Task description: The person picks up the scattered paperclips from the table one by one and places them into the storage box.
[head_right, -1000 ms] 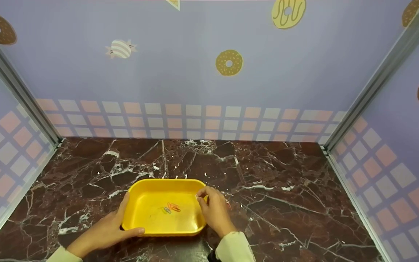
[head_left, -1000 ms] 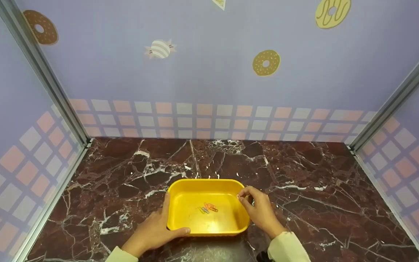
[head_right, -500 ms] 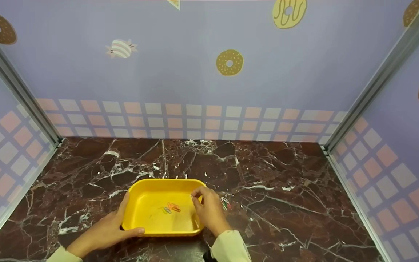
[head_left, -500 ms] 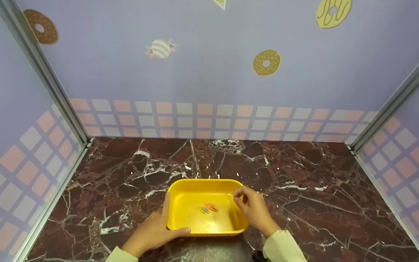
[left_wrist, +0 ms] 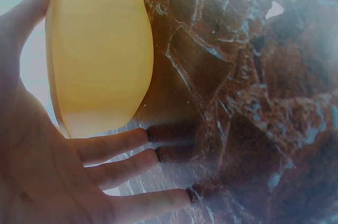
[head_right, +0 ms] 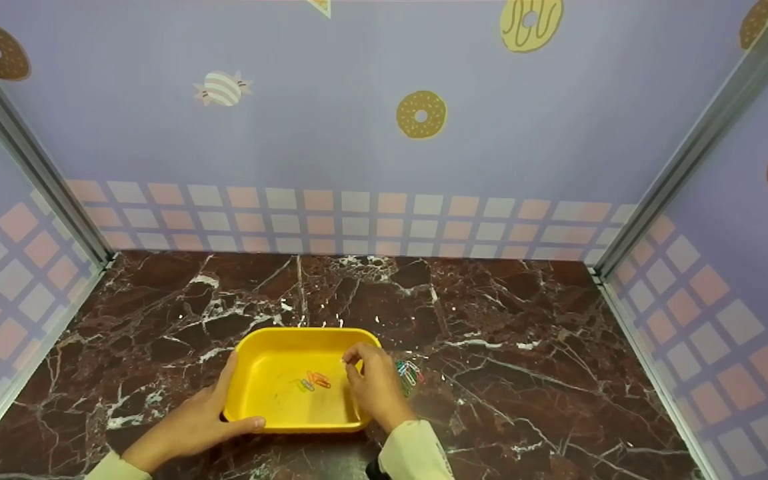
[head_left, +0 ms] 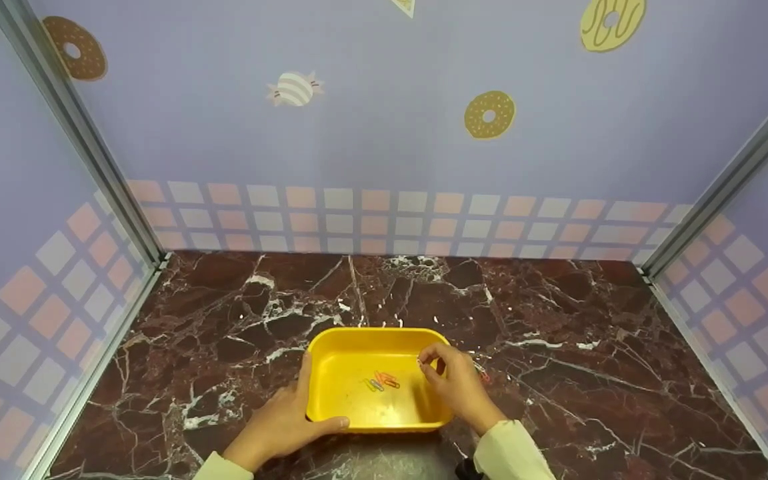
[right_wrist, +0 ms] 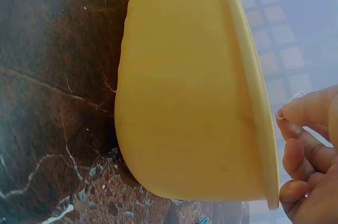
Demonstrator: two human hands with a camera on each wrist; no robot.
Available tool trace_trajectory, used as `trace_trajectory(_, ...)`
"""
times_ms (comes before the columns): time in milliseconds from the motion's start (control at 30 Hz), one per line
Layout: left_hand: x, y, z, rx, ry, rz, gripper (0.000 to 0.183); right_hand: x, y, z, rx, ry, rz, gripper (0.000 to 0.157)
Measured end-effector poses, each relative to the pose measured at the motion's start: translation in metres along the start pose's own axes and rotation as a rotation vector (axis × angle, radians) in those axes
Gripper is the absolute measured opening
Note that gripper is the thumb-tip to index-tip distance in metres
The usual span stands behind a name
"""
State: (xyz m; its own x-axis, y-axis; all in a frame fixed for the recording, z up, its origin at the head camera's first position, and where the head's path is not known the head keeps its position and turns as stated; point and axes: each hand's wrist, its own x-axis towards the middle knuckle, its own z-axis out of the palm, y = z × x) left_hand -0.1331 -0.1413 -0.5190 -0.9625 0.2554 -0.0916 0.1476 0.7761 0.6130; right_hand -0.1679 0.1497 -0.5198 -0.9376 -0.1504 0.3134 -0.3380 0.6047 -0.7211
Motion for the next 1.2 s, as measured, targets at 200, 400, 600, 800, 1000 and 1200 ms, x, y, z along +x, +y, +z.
trace_trajectory(200, -0.001, 0.002, -0.001, 0.013, -0.007, -0.026, 0.131, 0.001, -0.002, 0.003, -0.005, -0.001, -0.017, 0.013)
trace_trajectory(400, -0.001, 0.002, -0.001, 0.004, -0.015, -0.031, 0.131, 0.001, -0.006, 0.006, 0.001, -0.021, -0.010, 0.013)
trace_trajectory(600, -0.002, 0.002, -0.001, -0.011, -0.014, -0.021, 0.131, 0.003, -0.008, 0.008, -0.011, -0.062, -0.006, 0.012)
trace_trajectory(800, -0.003, 0.002, -0.002, 0.010, -0.026, -0.034, 0.128, 0.005, -0.009, 0.012, -0.035, -0.091, -0.027, 0.012)
trace_trajectory(1000, -0.003, 0.001, -0.001, 0.014, -0.022, -0.015, 0.127, 0.006, -0.012, 0.014, -0.044, -0.141, -0.007, 0.010)
trace_trajectory(1200, -0.002, 0.001, -0.001, 0.018, -0.006, -0.003, 0.127, 0.008, -0.012, 0.015, -0.077, -0.204, 0.014, 0.011)
